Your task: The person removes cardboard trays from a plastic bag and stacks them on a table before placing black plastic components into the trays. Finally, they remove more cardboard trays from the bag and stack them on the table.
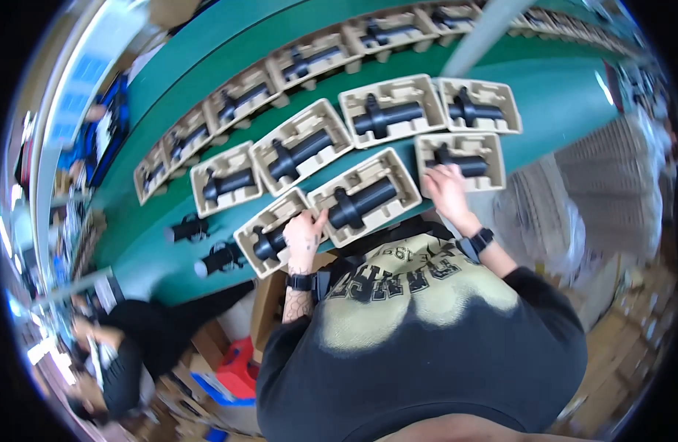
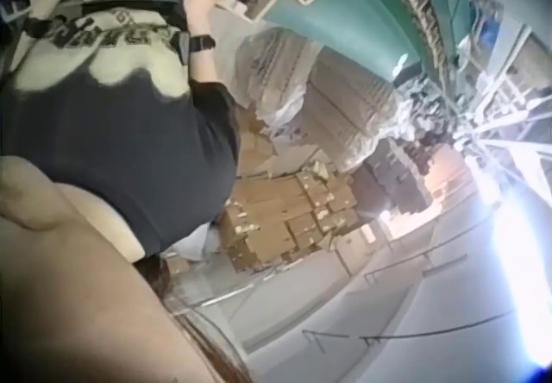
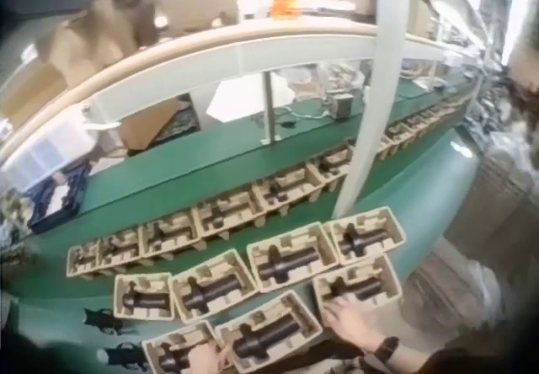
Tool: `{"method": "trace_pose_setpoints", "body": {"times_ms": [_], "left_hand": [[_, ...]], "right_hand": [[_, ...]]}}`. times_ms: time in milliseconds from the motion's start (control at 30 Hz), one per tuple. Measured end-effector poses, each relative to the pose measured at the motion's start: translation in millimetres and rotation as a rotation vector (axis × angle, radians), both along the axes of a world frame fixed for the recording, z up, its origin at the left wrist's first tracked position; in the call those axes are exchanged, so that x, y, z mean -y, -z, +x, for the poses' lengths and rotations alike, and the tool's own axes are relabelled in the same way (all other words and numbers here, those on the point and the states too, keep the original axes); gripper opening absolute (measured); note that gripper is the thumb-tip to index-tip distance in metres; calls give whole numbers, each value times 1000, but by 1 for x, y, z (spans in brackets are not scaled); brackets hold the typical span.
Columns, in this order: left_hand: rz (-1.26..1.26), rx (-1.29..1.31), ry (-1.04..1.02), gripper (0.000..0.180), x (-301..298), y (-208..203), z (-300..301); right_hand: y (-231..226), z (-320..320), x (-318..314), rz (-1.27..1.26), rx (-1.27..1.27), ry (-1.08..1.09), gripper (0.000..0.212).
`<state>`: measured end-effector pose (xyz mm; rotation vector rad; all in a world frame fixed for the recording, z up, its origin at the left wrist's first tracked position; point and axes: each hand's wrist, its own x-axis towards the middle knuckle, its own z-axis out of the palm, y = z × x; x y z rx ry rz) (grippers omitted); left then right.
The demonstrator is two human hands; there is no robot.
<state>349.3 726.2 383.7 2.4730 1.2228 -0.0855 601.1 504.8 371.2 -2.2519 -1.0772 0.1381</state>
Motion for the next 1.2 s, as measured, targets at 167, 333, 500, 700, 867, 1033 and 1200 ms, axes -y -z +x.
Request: {"method": "trace_pose_setpoints", "body": {"times_ms": [167,333,500,700,867,1033,1200], "left_hand": [[144,-81,-23,53,-20,7,24],[206,-132,-151,55,-24,-21,40],[389,52,-124,44,11,-46,76],[127,679,87,34,152,-86,245],[-581,360,671,33,338,-18,422],[-888,-141,1007,39,480,97,522],[-1163,-355,392,78,632,157,632]], "right_hand": [[9,21,-12,39,-36,-186,25],[21,48,-40,292,57,-409,22],[2,114,50,503,-60,-359,22],[86,231,360,414,-252,872,30],[208,303,659,-217,-64,1627,73],[237,316,659,-361,-605,1335,43],[227,246,556,107,-569,923,13]]}}
